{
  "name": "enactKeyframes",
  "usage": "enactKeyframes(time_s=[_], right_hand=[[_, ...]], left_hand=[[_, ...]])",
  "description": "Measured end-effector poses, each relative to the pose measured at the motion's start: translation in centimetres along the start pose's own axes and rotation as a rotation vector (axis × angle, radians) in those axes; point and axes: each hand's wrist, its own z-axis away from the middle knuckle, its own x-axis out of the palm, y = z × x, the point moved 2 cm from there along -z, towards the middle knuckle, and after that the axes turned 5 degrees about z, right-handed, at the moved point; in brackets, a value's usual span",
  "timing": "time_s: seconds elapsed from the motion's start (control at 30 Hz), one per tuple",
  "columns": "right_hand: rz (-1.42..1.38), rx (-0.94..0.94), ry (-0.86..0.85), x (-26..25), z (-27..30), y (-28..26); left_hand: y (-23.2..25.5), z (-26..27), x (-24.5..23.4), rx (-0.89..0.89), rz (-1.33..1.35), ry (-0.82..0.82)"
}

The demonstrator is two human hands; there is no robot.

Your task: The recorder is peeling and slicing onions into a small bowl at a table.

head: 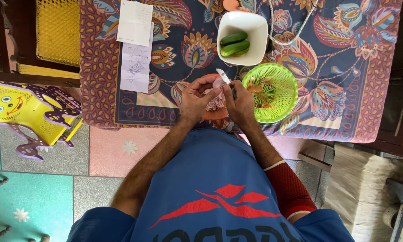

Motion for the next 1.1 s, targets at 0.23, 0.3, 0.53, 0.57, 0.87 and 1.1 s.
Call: enactKeyframes(time_s=[0.23, 0.3, 0.53, 0.57, 0.87, 1.1], right_hand=[[0.072, 0.038, 0.017, -0.6, 0.1, -0.6], [-0.058, 0.164, -0.094, 0.1, 0.2, 1.1], [-0.526, 0.13, -0.153, 0.1, -0.1, 0.8], [-0.527, 0.126, -0.159, 0.0, -0.2, 0.5], [-0.388, 0.121, -0.091, 1.2, 0.5, 2.0], [-0.366, 0.222, 0.051, -0.2, 0.7, 5.1]], left_hand=[[1.0, 0.5, 1.3, -0.006, -0.087, 0.01], [1.0, 0.5, 1.4, -0.041, -0.045, 0.05], [1.6, 0.5, 2.4, -0.004, -0.088, 0.022], [1.3, 0.5, 2.2, 0.033, -0.167, 0.047], [-0.2, 0.4, 1.7, 0.038, -0.345, 0.159], [0.1, 0.4, 1.9, 0.015, -0.226, 0.145]])
